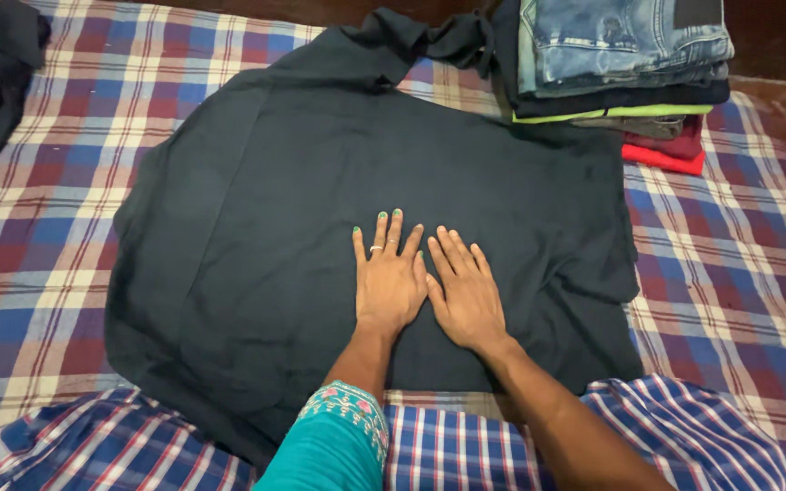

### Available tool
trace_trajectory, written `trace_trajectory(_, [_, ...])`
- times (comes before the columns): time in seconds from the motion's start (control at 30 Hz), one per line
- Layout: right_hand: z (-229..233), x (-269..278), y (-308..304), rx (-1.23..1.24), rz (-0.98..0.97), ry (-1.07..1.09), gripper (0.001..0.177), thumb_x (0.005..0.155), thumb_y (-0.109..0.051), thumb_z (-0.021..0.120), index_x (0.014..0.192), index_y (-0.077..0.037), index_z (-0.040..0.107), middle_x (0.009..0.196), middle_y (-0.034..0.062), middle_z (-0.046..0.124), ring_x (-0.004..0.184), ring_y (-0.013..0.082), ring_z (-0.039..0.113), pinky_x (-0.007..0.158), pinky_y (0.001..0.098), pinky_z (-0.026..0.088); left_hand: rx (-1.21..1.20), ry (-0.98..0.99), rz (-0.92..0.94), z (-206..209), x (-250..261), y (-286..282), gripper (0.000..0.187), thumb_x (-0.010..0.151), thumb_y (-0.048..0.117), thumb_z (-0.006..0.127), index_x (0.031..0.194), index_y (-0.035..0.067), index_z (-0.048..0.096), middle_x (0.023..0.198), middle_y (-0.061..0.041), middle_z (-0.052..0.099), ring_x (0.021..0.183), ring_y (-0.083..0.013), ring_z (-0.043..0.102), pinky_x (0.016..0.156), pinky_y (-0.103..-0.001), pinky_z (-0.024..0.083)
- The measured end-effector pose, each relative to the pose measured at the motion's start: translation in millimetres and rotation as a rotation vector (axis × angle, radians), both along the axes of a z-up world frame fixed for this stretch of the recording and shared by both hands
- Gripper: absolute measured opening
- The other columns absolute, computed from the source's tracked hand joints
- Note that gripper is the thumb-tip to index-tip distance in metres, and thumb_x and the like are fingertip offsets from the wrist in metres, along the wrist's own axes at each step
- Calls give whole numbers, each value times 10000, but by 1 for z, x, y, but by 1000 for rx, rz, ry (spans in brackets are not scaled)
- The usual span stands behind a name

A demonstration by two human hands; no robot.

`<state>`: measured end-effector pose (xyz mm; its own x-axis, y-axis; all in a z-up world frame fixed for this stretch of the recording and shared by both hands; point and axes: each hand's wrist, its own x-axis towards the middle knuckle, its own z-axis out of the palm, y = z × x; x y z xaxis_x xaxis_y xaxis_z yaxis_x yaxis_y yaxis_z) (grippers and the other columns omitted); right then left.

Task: The person unfolds and then smooths a dark long-sleeved shirt on a bed, spreading out the sleeves and body before beginning to fold one side.

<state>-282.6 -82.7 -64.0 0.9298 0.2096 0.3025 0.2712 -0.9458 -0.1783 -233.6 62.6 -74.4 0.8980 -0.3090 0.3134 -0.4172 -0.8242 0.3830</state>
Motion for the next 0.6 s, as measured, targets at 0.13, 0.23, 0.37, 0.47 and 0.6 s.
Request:
trace_trajectory(0.13, [1, 0, 2, 18, -4, 11, 589, 995, -307, 491, 1507, -16, 459, 1617, 180, 383, 1513, 317, 328, 1224, 501, 221, -2, 20, 8, 3, 0, 0, 504, 985, 310, 456, 1459, 167, 545, 1599, -148, 390, 1518, -330, 273, 1213, -628, 119])
trace_trajectory(0.23, [2, -1, 3, 9, -19, 31, 590, 992, -296, 489, 1514, -23, 455, 1620, 172, 381, 1512, 312, 324, 1223, 502, 212, -1, 19, 12, 3, 0, 0, 508, 980, 309, 456, 1459, 163, 543, 1601, -147, 386, 1515, -326, 277, 1211, -624, 118])
trace_trajectory(0.37, [2, -1, 2, 8, -13, 25, 595, 992, -304, 486, 1514, -22, 451, 1623, 173, 378, 1516, 310, 323, 1227, 498, 213, -12, 20, 2, 4, -2, 0, 501, 986, 302, 451, 1457, 161, 546, 1601, -147, 386, 1522, -332, 272, 1211, -622, 116])
trace_trajectory(0.47, [1, 0, 1, -1, -13, 17, 586, 1002, -297, 471, 1523, -28, 449, 1623, 169, 379, 1517, 308, 322, 1224, 500, 211, -7, 35, 6, 5, -1, -1, 498, 992, 300, 450, 1461, 161, 546, 1608, -145, 385, 1526, -326, 272, 1222, -621, 114])
trace_trajectory(0.6, [1, 0, 2, -16, -12, 14, 581, 1003, -295, 467, 1523, -36, 452, 1621, 166, 385, 1511, 309, 326, 1220, 503, 216, -9, 38, 6, 5, -1, 0, 509, 976, 296, 457, 1458, 159, 546, 1602, -148, 385, 1518, -329, 271, 1215, -626, 108])
